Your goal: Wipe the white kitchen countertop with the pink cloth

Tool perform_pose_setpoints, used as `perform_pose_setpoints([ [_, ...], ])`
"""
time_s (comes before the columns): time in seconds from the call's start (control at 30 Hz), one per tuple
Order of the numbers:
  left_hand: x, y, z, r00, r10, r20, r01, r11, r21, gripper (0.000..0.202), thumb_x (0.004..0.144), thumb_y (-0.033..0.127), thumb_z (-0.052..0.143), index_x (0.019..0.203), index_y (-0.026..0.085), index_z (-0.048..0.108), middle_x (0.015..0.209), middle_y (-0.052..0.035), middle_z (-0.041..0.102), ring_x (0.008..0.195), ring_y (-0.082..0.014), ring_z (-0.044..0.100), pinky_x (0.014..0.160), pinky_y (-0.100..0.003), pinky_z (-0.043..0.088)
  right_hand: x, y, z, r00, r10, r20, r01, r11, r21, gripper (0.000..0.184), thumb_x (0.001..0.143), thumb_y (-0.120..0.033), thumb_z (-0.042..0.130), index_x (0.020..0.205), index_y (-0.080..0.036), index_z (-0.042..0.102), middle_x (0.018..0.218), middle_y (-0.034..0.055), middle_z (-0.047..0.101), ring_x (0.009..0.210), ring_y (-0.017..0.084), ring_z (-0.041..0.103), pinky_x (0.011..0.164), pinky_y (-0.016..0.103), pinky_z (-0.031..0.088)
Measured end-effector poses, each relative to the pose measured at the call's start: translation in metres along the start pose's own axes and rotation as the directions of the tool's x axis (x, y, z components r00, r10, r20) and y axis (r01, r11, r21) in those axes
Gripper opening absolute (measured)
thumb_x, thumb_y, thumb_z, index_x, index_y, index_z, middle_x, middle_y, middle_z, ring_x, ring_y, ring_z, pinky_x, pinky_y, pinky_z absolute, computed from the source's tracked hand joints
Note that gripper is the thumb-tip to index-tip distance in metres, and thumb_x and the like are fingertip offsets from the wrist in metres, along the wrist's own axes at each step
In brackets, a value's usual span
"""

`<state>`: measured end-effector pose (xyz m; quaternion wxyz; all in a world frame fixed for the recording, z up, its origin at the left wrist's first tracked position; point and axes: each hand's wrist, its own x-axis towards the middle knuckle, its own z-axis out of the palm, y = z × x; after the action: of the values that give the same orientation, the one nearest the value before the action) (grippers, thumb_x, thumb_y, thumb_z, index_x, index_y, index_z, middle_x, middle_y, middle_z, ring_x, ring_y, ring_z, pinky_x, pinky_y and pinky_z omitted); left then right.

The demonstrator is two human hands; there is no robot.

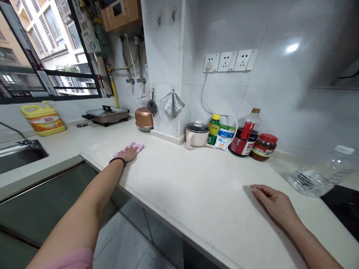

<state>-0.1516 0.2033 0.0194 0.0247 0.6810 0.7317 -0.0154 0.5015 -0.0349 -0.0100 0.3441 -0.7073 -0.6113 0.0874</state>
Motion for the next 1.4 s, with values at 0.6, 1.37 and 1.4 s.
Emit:
perform_pose_setpoints([
  [0.6, -0.152, 0.087, 0.012, 0.927, 0.368, 0.071, -0.367, 0.93, -0.028, 0.059, 0.102, 0.042, 0.015, 0.16, 0.032, 0.013, 0.168, -0.0036, 0.008, 0.153, -0.0296, 0.007, 0.118, -0.057, 0.014, 0.003, -0.01, 0.009, 0.997, -0.075, 0.0, 0.075, 0.996, 0.041, 0.044, 0.085, -0.055, 0.05, 0.102, -0.026, 0.078, 0.098, 0.0034, 0.078, 0.089, 0.027, 0.071, 0.075, 0.034, 0.051],
  [1.37, -0.228, 0.133, 0.018, 0.745, 0.667, -0.017, -0.66, 0.733, -0.168, 0.057, 0.103, 0.051, 0.019, 0.158, 0.035, 0.023, 0.167, 0.0006, 0.008, 0.153, -0.029, 0.004, 0.12, -0.056, 0.01, 0.018, 0.022, 0.009, 1.0, -0.015, 0.008, 0.015, 0.999, -0.042, 0.048, 0.08, -0.063, 0.054, 0.102, -0.029, 0.079, 0.096, 0.0023, 0.079, 0.089, 0.029, 0.072, 0.072, 0.036, 0.052],
  [1.4, -0.217, 0.111, 0.017, 0.802, 0.597, -0.016, -0.592, 0.791, -0.158, 0.057, 0.103, 0.051, 0.018, 0.158, 0.036, 0.022, 0.167, 0.0011, 0.007, 0.153, -0.0288, 0.004, 0.12, -0.057, 0.011, 0.019, 0.023, 0.01, 1.0, -0.011, 0.009, 0.012, 0.999, -0.038, 0.048, 0.08, -0.064, 0.054, 0.103, -0.03, 0.078, 0.096, 0.0025, 0.079, 0.089, 0.03, 0.072, 0.073, 0.036, 0.052],
])
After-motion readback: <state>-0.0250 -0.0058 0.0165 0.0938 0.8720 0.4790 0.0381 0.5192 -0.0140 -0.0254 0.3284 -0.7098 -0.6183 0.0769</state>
